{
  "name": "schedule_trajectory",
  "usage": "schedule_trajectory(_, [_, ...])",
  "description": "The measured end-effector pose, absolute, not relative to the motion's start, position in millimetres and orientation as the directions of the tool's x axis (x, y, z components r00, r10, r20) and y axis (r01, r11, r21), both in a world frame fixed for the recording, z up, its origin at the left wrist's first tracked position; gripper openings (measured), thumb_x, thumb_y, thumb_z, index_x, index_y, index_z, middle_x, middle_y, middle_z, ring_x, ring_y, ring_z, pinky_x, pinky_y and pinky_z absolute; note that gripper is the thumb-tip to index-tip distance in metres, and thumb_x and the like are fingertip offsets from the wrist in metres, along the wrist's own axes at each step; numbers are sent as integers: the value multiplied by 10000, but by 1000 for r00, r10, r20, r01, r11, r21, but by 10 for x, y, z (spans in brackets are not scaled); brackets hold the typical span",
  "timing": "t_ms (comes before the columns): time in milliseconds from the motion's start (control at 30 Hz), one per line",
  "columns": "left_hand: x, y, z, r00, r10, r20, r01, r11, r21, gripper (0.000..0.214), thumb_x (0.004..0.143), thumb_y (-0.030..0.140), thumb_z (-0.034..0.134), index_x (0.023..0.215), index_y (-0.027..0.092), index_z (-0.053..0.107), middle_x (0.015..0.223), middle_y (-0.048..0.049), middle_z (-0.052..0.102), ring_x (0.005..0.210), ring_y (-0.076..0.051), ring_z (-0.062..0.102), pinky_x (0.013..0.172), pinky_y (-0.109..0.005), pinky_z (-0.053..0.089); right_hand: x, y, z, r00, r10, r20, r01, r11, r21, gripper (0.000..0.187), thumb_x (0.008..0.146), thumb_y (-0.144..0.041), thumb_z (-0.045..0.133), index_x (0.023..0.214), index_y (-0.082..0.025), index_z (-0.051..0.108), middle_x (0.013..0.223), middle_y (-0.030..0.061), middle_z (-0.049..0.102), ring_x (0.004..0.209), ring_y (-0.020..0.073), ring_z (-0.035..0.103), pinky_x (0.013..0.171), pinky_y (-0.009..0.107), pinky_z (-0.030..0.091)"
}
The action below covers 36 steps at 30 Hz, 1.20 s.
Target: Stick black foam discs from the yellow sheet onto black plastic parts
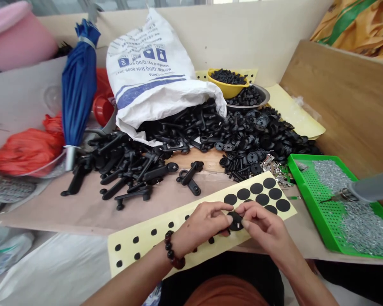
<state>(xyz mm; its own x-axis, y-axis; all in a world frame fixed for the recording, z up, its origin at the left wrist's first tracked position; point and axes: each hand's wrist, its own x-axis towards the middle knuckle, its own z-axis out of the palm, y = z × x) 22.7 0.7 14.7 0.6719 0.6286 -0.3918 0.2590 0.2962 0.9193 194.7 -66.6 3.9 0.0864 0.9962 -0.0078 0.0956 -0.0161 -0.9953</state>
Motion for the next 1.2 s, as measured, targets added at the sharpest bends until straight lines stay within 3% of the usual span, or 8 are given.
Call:
schedule_trajectory(167, [256, -26, 214, 687, 625, -370, 251, 274, 928, 354, 768, 399, 617, 1011, 147, 669, 794, -40, 636, 595, -108, 564, 537, -200, 426, 1909, -724, 59, 60, 995, 75, 185, 63, -981, 136, 752, -150, 565, 628, -204, 562, 877, 63, 605, 811, 190, 590, 703, 274, 467])
schedule_trajectory(300, [290, -95, 247, 597, 751, -283, 204, 199, 959, 268, 751, 308, 624, 936, 120, 674, 690, -22, 603, 584, -100, 513, 525, -190, 399, 1894, -732, 133, 102, 991, 82, 187, 62, -980, 137, 769, -203, 594, 632, -207, 592, 873, 65, 608, 824, 197, 593, 702, 268, 477])
schedule_trajectory(567, [234, -198, 305, 450, 884, -128, 197, 41, 980, 172, 732, 226, 600, 864, 137, 663, 695, -12, 601, 618, -107, 493, 570, -204, 405, 1914, -751, 158, 37, 986, -162, -125, -156, -980, 166, 772, -350, 654, 714, -219, 738, 993, 69, 625, 842, 195, 584, 728, 276, 488])
schedule_trajectory(767, [174, -258, 293, 419, 893, -164, 112, 128, 985, 205, 697, 256, 615, 855, 127, 630, 696, -20, 590, 630, -121, 524, 587, -221, 426, 1851, -754, 167, -15, 977, -212, -293, -207, -933, 180, 754, -365, 681, 721, -209, 763, 990, 63, 629, 811, 166, 574, 741, 269, 484])
schedule_trajectory(900, [123, -293, 236, 406, 886, -226, -9, 251, 968, 277, 698, 325, 663, 895, 136, 613, 690, -16, 606, 577, -118, 552, 570, -226, 449, 1812, -749, 165, -4, 977, -212, -418, -194, -888, 176, 786, -370, 644, 842, -235, 741, 917, 53, 686, 798, 171, 621, 764, 281, 500])
schedule_trajectory(967, [108, -312, 234, 401, 883, -243, -81, 298, 951, 298, 709, 352, 677, 910, 142, 610, 696, -17, 619, 564, -113, 560, 568, -221, 451, 1780, -757, 151, -12, 984, -180, -338, -174, -925, 182, 825, -351, 598, 920, -247, 713, 944, 52, 688, 837, 186, 635, 782, 294, 506])
schedule_trajectory(1067, [100, -339, 272, 382, 881, -279, -190, 371, 909, 283, 775, 362, 644, 974, 164, 604, 779, -27, 646, 644, -118, 595, 628, -215, 452, 1709, -776, 140, -57, 998, -12, -10, -13, -1000, 277, 862, -282, 547, 1128, -262, 621, 1101, 61, 624, 923, 197, 618, 814, 304, 507])
schedule_trajectory(1200, [75, -350, 326, 478, 821, -313, -256, 471, 844, 287, 836, 344, 596, 1070, 179, 583, 863, -53, 657, 779, -149, 611, 702, -236, 459, 1615, -784, 125, -136, 971, 195, 355, 231, -906, 456, 888, -226, 500, 1331, -290, 415, 1251, 62, 532, 1127, 211, 517, 950, 331, 446])
